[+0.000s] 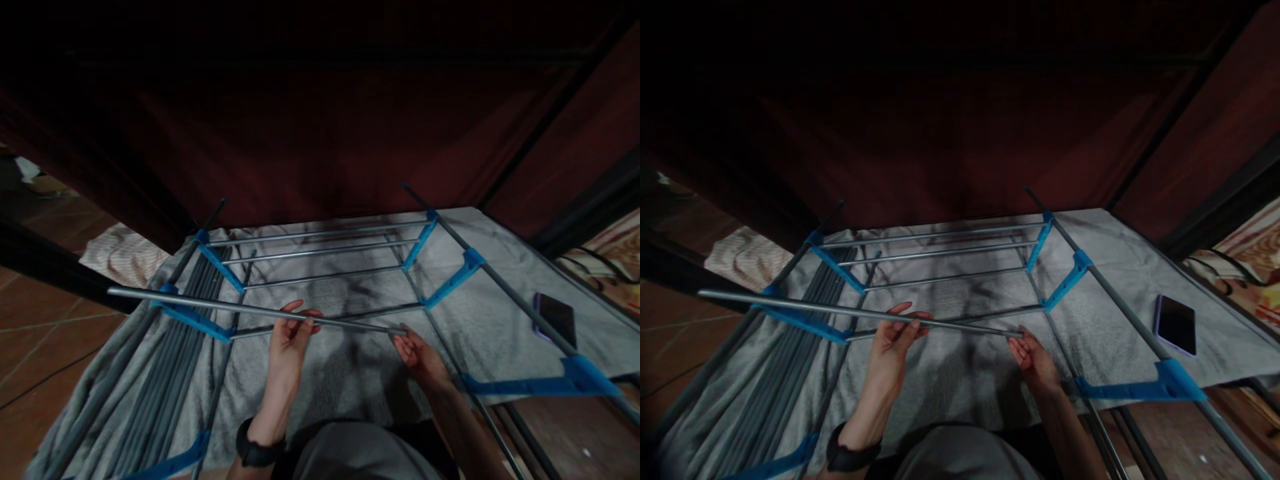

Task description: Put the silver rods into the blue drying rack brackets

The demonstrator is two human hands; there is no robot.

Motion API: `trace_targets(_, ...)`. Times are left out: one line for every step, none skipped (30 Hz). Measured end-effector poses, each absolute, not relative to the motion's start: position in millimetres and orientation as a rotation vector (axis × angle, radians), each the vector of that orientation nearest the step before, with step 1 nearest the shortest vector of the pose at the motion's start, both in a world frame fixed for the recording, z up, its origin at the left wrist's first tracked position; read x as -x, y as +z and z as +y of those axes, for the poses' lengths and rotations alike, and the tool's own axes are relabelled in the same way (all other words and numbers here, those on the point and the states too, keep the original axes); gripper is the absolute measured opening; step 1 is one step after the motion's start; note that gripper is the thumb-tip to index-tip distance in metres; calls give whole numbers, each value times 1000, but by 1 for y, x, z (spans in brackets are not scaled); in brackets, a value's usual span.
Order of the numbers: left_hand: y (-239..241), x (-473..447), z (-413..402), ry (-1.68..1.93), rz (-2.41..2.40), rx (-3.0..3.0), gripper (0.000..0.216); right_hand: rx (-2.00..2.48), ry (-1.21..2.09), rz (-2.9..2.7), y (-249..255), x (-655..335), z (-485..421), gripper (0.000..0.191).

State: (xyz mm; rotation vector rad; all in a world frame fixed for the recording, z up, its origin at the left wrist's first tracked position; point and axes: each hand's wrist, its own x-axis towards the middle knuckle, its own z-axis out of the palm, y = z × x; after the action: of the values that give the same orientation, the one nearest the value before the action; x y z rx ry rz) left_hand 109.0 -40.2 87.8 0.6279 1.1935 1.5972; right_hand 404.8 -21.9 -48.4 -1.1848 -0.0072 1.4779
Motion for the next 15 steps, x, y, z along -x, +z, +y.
trace_targets(88, -109, -40, 1601, 1191, -635, 59, 1189, 1487, -3, -49, -402, -23, 21)
trace_targets(89, -110, -40, 1603, 1186, -644, 60, 1195, 1494, 6, -49, -400, -23, 21)
trace_targets(88, -111, -39, 1600, 1182, -654, 60, 1199, 1502, 13, -49, -397, -24, 21)
trace_targets(87, -113, -39, 1594, 1179, -665, 61, 1204, 1508, 18, -50, -395, -24, 22)
trace_targets(85, -115, -39, 1586, 1179, -675, 61, 1204, 1516, 18, -50, -393, -24, 24)
trace_targets(83, -117, -38, 1576, 1180, -684, 61, 1202, 1524, 12, -51, -391, -24, 27)
trace_targets(79, -119, -38, 1572, 1184, -691, 62, 1204, 1533, 7, -52, -389, -25, 30)
trace_targets(75, -121, -37, 1573, 1189, -698, 63, 1208, 1544, 1, -53, -388, -25, 33)
trace_targets(71, -123, -37, 1578, 1196, -703, 63, 1211, 1554, -7, -55, -387, -26, 34)
trace_targets(68, -125, -37, 1579, 1203, -711, 64, 1211, 1563, -19, -56, -386, -26, 35)
trace_targets(65, -127, -37, 1573, 1207, -724, 64, 1210, 1574, -34, -58, -385, -27, 36)
trace_targets(63, -129, -37, 1557, 1210, -742, 63, 1206, 1584, -53, -60, -384, -28, 36)
trace_targets(62, -131, -38, 1534, 1209, -761, 62, 1199, 1591, -73, -62, -383, -29, 36)
trace_targets(61, -132, -38, 1508, 1206, -779, 60, 1192, 1595, -93, -64, -381, -31, 36)
trace_targets(61, -134, -39, 1488, 1203, -792, 59, 1188, 1602, -110, -65, -379, -32, 36)
